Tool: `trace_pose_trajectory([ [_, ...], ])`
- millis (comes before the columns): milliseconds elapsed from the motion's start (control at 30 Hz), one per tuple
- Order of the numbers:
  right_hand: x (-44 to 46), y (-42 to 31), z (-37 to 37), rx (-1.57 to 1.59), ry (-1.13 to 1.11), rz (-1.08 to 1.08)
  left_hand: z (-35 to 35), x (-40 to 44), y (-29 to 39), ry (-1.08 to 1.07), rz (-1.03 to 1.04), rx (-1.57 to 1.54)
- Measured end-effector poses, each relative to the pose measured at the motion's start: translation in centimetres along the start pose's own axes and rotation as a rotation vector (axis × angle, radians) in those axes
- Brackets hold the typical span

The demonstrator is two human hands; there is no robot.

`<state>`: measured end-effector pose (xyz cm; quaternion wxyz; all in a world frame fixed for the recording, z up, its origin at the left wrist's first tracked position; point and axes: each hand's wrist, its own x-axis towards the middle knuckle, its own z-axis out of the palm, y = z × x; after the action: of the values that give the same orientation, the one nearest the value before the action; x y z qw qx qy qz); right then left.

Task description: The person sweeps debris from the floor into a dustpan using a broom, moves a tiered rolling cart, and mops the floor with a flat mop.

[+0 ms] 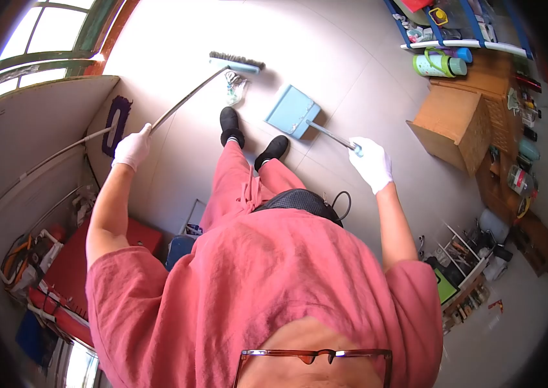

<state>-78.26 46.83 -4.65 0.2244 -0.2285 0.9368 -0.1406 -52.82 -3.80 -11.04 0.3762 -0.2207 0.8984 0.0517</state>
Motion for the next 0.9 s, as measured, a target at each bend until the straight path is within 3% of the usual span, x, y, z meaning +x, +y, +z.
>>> trace_pose_trajectory([
  [133, 3.2, -3.9, 0.4, -0.057, -0.105, -0.072, 4.8, 0.6, 3.1, 0.055, -0.146, -0.38],
  [233, 4.8, -6.2, 2.1, -0.073, -0.146, -0.099, 6.7, 0.6, 7.0, -0.062, -0.314, -0.737],
  [267, 5.2, -6.9, 2.7, -0.065, -0.15, -0.106, 13.4, 3.0, 6.5, -0.065, -0.246, -0.903],
  [333, 5.8, -8.5, 3.6, -0.055, -0.16, -0.142, 11.6, 1.6, 9.6, -0.211, -0.362, -1.176],
  [700, 6.6, -14.4, 7.1, 0.043, -0.12, -0.04, 9.7, -2.6, 17.0, -0.529, -0.512, -1.659],
  [900, 7.0, -13.8, 6.9, 0.03, -0.108, -0.033, 9.1, -6.6, 16.0, -0.585, -0.363, -1.591],
])
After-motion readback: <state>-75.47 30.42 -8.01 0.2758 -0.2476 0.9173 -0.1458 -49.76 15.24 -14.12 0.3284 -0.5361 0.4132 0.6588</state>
